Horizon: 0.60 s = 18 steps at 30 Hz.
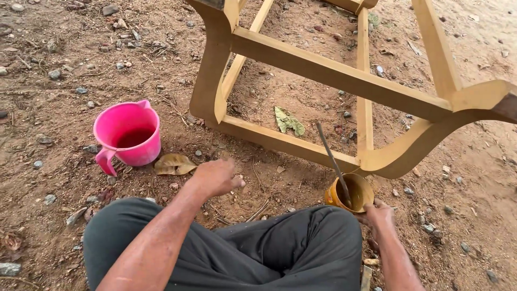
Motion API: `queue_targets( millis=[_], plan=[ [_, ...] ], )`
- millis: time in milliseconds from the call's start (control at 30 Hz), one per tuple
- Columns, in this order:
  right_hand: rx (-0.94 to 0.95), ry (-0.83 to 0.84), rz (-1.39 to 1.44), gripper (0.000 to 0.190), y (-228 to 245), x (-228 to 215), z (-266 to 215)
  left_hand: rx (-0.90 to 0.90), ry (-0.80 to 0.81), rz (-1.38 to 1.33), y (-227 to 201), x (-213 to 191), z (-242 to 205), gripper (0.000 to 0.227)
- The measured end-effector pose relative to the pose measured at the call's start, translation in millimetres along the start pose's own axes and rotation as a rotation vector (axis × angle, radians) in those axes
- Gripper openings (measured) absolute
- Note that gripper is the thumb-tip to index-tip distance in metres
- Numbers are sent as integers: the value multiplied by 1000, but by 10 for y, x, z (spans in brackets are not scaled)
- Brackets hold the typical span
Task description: Applying a finish or repairing the surface of a wooden furniture frame using tools and liquids.
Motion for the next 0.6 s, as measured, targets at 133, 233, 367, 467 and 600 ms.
queue_targets(
  millis=[133, 233, 367, 467, 600],
  plan=[
    [-53, 5, -274, 55, 473, 255, -517, 33, -4, 44, -166, -43, -49, 64],
    [-50, 103, -413, 54, 722, 569, -658, -27, -10, 9, -136, -299, -155, 60],
    [-180, 348, -358, 51, 871, 1136, -688, -284, -212, -77, 450, -648, -137, 52],
    [-177, 464, -470, 54, 936, 1677, -1040, -498, -650, -270, 908, -932, -300, 30],
    [-229, 678, -436, 52, 830, 2360, -1393, -474, -1176, -587, 1138, -1227, -646, 18]
  ],
)
Point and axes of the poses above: each hand's wrist, its own z-axis towards the middle knuckle, its own x-axis out of the palm, y = z × x, the point moved 7 cm from there along z, towards the middle knuckle, and after that the axes turned 9 degrees about z, right-handed, at the moved point
